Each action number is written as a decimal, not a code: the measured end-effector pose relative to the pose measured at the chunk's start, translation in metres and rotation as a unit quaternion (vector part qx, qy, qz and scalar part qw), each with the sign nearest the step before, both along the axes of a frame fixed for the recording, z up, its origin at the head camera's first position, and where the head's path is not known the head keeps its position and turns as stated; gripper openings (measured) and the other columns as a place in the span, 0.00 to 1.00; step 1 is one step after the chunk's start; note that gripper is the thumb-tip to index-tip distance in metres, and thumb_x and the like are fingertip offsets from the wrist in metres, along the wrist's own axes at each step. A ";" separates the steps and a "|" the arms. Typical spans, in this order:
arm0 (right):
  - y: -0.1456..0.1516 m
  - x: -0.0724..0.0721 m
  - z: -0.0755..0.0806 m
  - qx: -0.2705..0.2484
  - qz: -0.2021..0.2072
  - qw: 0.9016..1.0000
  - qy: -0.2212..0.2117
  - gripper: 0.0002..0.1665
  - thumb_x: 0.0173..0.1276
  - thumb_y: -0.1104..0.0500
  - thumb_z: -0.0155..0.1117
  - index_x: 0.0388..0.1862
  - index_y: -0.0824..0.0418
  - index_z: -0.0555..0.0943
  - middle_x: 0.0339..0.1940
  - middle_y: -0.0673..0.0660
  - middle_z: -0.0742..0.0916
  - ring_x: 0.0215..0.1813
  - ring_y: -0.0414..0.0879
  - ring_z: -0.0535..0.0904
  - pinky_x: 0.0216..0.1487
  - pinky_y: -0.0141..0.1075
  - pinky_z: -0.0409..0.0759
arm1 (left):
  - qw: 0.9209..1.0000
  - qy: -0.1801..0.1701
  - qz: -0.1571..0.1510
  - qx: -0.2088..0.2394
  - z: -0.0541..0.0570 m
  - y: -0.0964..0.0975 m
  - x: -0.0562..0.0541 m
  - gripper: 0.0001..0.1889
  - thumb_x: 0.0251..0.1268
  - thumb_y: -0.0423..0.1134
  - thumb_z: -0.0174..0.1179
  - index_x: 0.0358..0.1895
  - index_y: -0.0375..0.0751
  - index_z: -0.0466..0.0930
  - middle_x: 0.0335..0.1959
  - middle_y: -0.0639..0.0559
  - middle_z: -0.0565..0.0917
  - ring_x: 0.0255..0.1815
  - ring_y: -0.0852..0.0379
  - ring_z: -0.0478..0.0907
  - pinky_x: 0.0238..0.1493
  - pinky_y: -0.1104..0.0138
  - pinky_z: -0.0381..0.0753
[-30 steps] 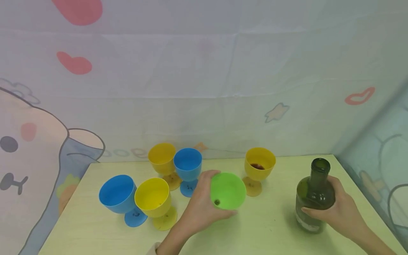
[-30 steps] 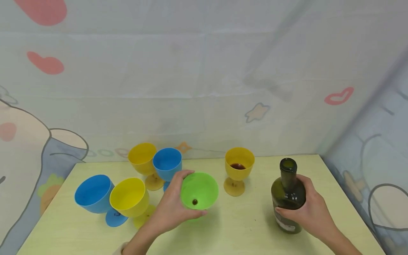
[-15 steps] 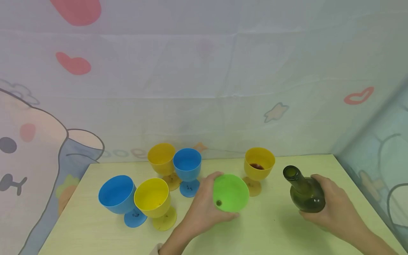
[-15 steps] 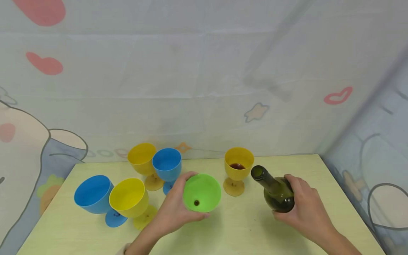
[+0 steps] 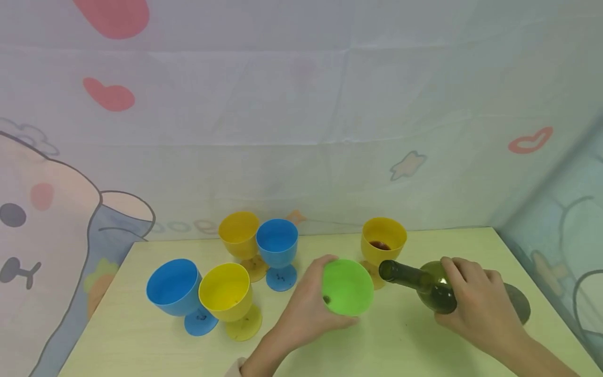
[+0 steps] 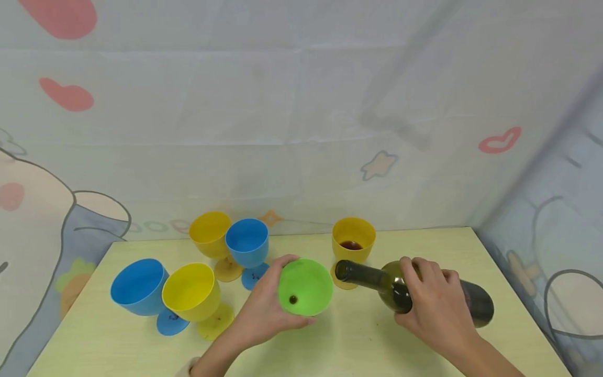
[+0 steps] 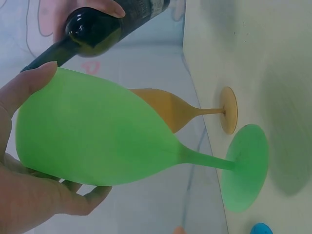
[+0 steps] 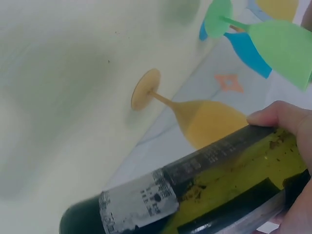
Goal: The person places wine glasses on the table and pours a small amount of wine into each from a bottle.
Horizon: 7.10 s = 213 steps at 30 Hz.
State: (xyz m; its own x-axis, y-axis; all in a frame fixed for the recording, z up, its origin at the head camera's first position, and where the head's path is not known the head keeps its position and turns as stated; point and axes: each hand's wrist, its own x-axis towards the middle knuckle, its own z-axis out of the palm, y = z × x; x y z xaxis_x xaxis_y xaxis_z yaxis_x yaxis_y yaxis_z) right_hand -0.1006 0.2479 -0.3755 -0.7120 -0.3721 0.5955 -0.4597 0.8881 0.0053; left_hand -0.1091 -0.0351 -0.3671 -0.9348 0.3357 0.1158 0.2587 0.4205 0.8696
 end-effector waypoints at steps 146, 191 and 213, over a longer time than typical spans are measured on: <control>-0.010 -0.003 0.037 0.203 0.030 0.975 0.088 0.22 0.46 0.64 0.46 0.43 0.69 0.68 0.27 0.66 0.71 0.29 0.61 0.68 0.29 0.59 0.69 | 0.999 0.005 -0.031 -0.029 -0.007 0.001 0.002 0.46 0.35 0.41 0.75 0.62 0.41 0.58 0.52 0.52 0.71 0.50 0.52 0.68 0.52 0.56 0.69; -0.010 -0.003 0.035 0.205 0.022 0.975 0.087 0.36 0.27 0.63 0.69 0.42 0.67 0.68 0.27 0.65 0.71 0.29 0.59 0.69 0.29 0.56 0.68 | 0.999 0.012 -0.035 -0.031 -0.009 0.002 0.001 0.46 0.36 0.41 0.75 0.62 0.40 0.58 0.52 0.51 0.71 0.51 0.52 0.69 0.53 0.57 0.69; -0.008 -0.002 0.021 0.144 0.022 0.988 0.044 0.40 0.19 0.64 0.70 0.40 0.63 0.65 0.25 0.60 0.72 0.26 0.56 0.70 0.24 0.53 0.68 | 0.999 0.013 -0.039 -0.017 -0.010 0.000 0.000 0.46 0.36 0.40 0.75 0.62 0.40 0.58 0.53 0.51 0.71 0.51 0.52 0.69 0.53 0.58 0.69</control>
